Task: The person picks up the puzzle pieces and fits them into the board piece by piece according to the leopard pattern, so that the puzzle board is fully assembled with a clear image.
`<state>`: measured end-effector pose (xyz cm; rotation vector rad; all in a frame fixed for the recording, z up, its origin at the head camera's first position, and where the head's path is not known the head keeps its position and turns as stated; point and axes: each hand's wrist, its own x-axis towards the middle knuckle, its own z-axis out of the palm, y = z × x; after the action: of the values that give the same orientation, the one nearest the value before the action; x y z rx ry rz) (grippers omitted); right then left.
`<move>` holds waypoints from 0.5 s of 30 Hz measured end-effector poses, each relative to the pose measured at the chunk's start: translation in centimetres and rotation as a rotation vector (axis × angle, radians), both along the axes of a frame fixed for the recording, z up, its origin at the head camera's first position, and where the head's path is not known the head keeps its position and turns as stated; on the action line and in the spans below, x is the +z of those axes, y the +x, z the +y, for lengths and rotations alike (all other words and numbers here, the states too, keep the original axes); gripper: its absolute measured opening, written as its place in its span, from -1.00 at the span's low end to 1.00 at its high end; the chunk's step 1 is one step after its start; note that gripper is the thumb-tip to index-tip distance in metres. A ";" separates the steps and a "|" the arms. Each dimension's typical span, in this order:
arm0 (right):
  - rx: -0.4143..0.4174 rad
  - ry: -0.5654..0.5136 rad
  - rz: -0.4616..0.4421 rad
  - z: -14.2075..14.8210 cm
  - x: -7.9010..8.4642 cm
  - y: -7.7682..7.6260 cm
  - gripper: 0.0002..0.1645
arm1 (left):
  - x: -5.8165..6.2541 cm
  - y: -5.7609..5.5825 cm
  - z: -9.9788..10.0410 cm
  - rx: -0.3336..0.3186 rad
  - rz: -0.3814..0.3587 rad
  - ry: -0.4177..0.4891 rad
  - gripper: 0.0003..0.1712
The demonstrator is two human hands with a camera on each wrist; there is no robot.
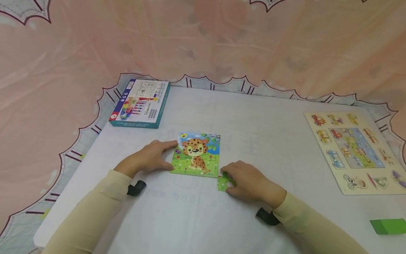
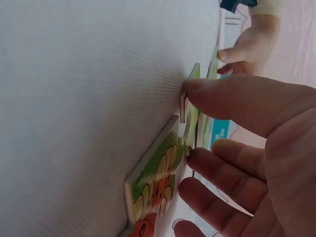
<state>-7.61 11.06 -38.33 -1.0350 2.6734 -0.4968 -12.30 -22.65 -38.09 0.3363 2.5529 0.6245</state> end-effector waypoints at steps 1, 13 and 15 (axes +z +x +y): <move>-0.004 0.000 -0.004 0.0 0.0 0.0 -0.42 | 0.0 0.0 0.0 0.002 -0.001 0.002 0.04; -0.041 0.008 0.006 0.4 -0.1 -0.5 -0.54 | 0.3 0.1 0.1 0.013 -0.016 0.004 0.04; -0.031 0.013 0.018 0.4 0.0 -0.6 -0.54 | 0.2 0.1 0.1 0.012 -0.016 0.004 0.04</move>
<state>-8.22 11.43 -38.38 -1.0014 2.7083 -0.4781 -12.22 -22.52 -37.85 0.3166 2.5402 0.6345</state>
